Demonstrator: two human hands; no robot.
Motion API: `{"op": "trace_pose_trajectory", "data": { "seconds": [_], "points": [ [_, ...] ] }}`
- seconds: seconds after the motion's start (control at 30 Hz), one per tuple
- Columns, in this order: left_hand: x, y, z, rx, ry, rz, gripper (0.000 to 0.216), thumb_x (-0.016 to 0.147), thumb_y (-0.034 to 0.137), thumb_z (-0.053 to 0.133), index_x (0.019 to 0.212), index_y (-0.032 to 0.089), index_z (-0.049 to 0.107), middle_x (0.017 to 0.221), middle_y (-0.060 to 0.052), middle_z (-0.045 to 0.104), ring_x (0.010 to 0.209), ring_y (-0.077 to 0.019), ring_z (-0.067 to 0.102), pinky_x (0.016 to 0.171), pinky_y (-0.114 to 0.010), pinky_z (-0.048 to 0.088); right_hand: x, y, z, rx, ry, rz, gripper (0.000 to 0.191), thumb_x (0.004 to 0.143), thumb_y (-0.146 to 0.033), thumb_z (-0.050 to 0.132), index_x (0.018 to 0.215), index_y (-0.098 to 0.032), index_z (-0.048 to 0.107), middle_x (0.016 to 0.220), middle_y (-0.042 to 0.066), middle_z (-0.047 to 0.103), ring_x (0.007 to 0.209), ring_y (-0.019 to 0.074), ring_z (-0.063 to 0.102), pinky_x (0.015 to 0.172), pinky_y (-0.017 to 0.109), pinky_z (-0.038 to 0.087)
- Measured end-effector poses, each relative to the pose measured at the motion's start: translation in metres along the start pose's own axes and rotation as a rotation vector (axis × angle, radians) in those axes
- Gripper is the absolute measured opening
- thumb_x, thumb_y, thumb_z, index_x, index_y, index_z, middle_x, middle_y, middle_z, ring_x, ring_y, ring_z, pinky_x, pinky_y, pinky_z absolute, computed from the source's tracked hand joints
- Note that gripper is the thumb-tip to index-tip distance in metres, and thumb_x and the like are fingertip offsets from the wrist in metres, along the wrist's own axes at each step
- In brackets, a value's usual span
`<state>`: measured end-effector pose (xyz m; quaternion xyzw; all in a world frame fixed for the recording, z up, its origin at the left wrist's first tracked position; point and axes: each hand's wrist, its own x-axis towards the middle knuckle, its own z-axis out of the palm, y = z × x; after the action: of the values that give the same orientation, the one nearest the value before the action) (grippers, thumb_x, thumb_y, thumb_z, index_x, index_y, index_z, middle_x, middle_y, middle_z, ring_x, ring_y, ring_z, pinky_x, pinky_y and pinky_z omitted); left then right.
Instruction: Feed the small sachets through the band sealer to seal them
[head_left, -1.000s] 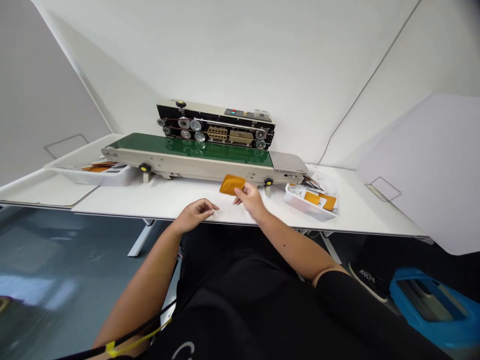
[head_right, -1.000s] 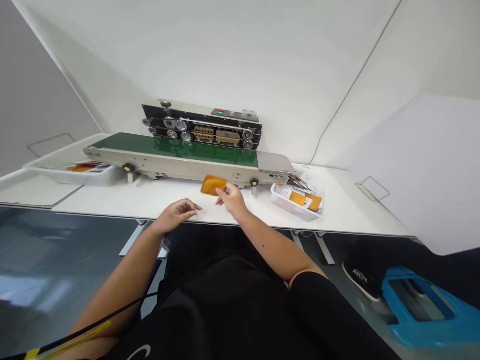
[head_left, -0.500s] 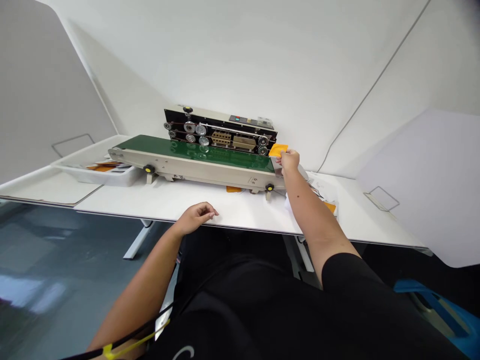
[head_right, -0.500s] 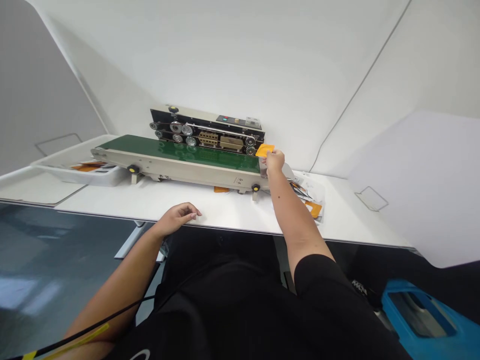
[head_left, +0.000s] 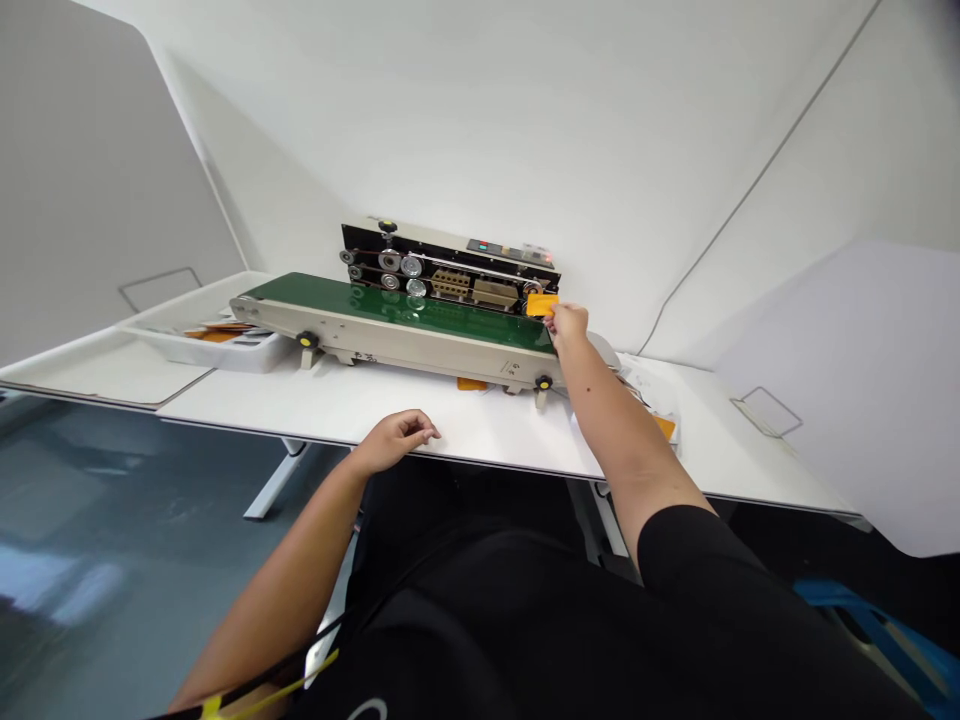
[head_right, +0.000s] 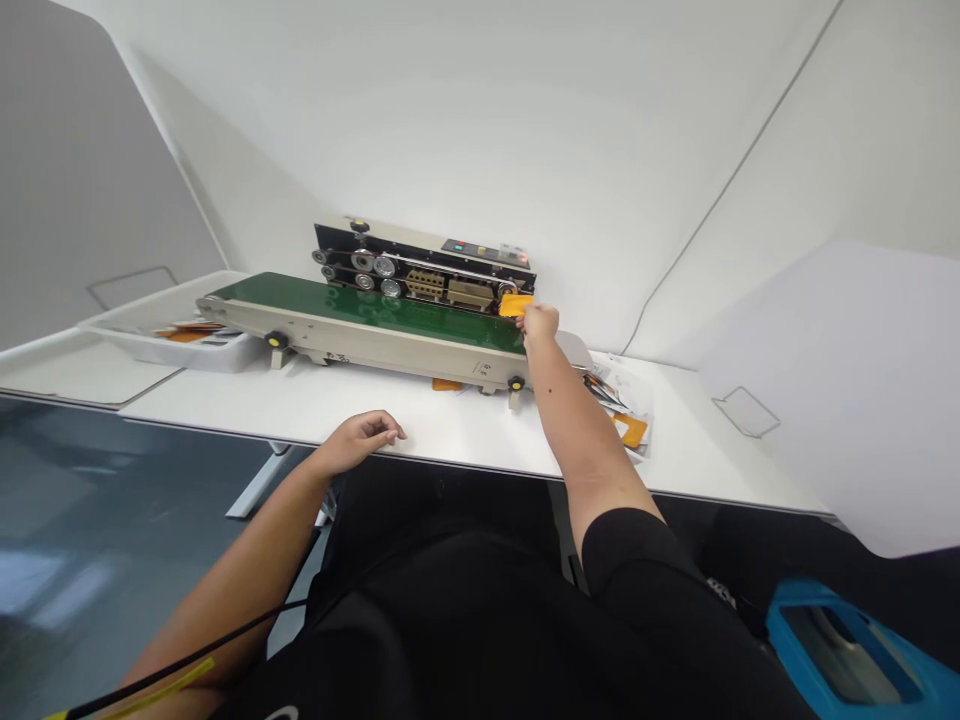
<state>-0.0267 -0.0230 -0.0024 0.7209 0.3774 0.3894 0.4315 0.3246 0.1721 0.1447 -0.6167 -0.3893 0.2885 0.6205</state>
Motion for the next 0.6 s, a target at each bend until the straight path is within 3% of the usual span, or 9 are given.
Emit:
{"op": "trace_pose_trajectory", "data": {
  "seconds": [0.17,0.23,0.4,0.6],
  "points": [
    [-0.001,-0.002,0.001,-0.003,-0.002,-0.007,0.029,0.089,0.048,0.070,0.089,0.018,0.070,0.094,-0.008,0.077,0.083,-0.0206,0.068,0.078,-0.032,0.053,0.000,0.009,-0.015,-0.009,0.246,-0.077,0.009,0.087,-0.011,0.057,0.088,-0.018,0.061,0.059,-0.003,0.059,0.049,0.0114,0.059,0.042,0.017,0.042],
    [-0.001,-0.002,0.001,-0.004,-0.005,-0.008,0.028,0.089,0.046,0.070,0.089,0.018,0.070,0.094,-0.008,0.077,0.083,-0.0205,0.068,0.078,-0.032,0.052,0.001,0.011,-0.018,0.000,0.263,-0.051,0.008,0.089,-0.012,0.057,0.091,-0.019,0.060,0.060,-0.003,0.060,0.049,0.0107,0.058,0.042,0.016,0.042],
    [-0.002,0.000,0.002,0.012,-0.005,0.007,0.028,0.089,0.046,0.069,0.090,0.019,0.071,0.093,-0.007,0.076,0.083,-0.0207,0.067,0.075,-0.031,0.052,0.008,0.006,-0.010,0.006,0.033,0.089,0.010,0.094,-0.013,0.059,0.085,-0.018,0.056,0.052,-0.003,0.058,0.039,0.0071,0.049,0.036,0.013,0.034],
    [-0.002,-0.002,0.002,0.023,0.011,0.023,0.030,0.088,0.049,0.069,0.088,0.019,0.072,0.084,-0.006,0.074,0.077,-0.0204,0.067,0.068,-0.029,0.051,0.006,-0.005,0.006,-0.016,-0.173,0.159,0.019,0.097,-0.016,0.063,0.081,-0.016,0.054,0.051,-0.001,0.060,0.037,0.0054,0.048,0.037,0.011,0.037]
  ]
}}
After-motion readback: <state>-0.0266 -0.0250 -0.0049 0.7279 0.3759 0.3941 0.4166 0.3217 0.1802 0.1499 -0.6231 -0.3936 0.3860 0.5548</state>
